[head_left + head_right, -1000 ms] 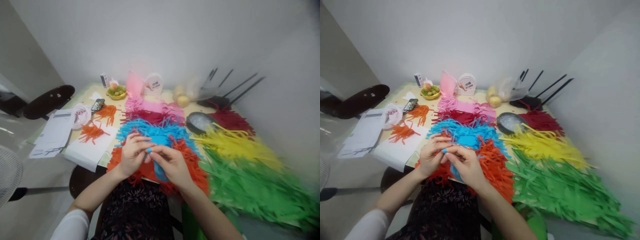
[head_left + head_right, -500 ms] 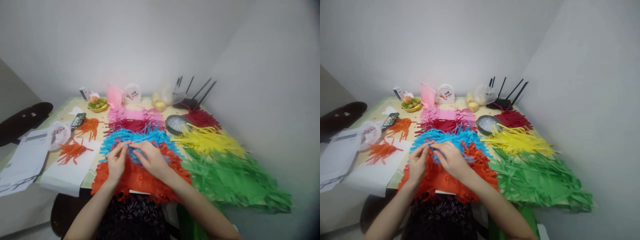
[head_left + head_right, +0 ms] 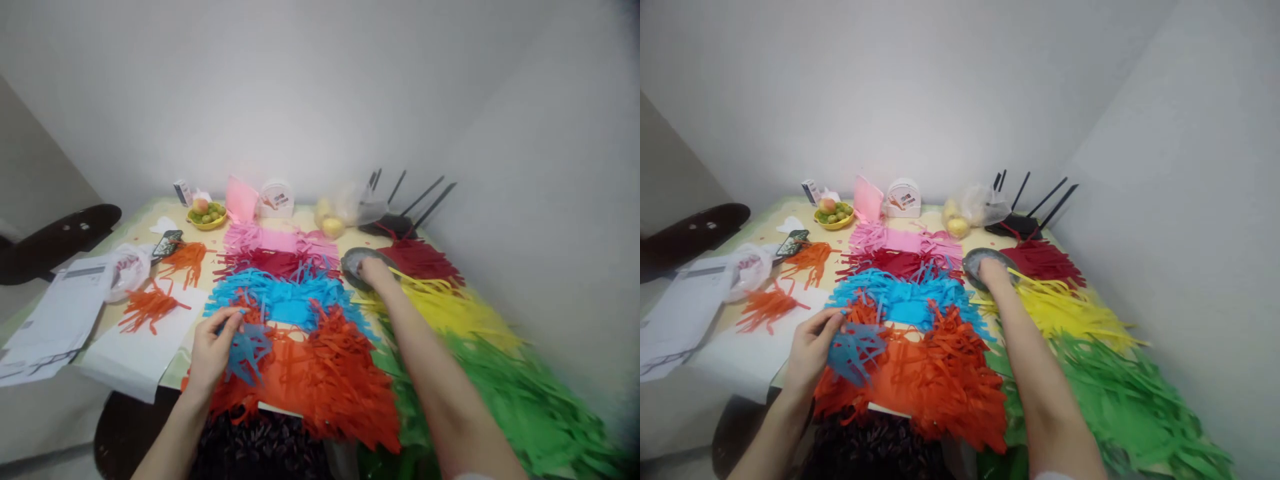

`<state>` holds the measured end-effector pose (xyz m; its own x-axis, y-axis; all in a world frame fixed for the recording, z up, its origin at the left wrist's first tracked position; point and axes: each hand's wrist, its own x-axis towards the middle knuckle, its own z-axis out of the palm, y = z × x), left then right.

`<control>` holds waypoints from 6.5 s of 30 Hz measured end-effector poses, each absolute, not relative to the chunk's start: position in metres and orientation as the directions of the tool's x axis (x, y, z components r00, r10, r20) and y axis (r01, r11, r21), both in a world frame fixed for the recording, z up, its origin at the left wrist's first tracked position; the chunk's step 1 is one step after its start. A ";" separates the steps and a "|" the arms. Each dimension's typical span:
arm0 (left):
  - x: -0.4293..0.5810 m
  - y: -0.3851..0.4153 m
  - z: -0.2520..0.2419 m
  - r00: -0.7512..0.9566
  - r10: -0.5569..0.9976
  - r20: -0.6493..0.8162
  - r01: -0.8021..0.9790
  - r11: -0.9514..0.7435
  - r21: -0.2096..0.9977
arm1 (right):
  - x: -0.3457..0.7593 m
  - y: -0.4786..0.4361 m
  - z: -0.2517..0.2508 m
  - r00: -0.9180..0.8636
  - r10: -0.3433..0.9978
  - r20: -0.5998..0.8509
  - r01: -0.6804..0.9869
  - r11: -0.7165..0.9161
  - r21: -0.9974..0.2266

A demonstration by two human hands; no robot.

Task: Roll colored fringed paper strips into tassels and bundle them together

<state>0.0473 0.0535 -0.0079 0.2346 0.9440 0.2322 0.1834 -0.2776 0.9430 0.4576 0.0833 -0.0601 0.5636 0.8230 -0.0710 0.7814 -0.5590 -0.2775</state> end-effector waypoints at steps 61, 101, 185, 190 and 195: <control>0.027 0.008 -0.011 0.563 0.721 0.403 0.414 -0.669 0.617 | 0.181 -0.049 -0.032 0.205 0.976 0.067 0.065 0.054 -0.996; 0.036 0.004 -0.032 0.520 0.849 0.094 0.074 -0.155 0.985 | 0.199 -0.040 -0.025 0.152 0.988 0.037 0.047 0.030 -0.998; 0.159 0.159 -0.089 0.894 0.373 -0.248 0.437 -0.848 0.301 | 0.325 0.048 -0.109 -0.051 0.995 -0.088 0.955 0.023 -0.297; 0.158 0.156 -0.090 0.900 0.368 -0.234 0.428 -0.848 0.313 | 0.327 0.050 -0.110 -0.048 0.992 -0.115 0.946 0.008 -0.324; 0.158 0.154 -0.089 0.898 0.376 -0.227 0.434 -0.839 0.329 | 0.328 0.051 -0.107 -0.061 0.989 -0.132 0.939 0.012 -0.343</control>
<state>0.1584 0.1539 -0.0892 0.8984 0.3762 -0.2266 0.4341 -0.8386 0.3291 0.3277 0.0507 -0.1069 -0.0609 0.9893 -0.1322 0.9393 0.0120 -0.3430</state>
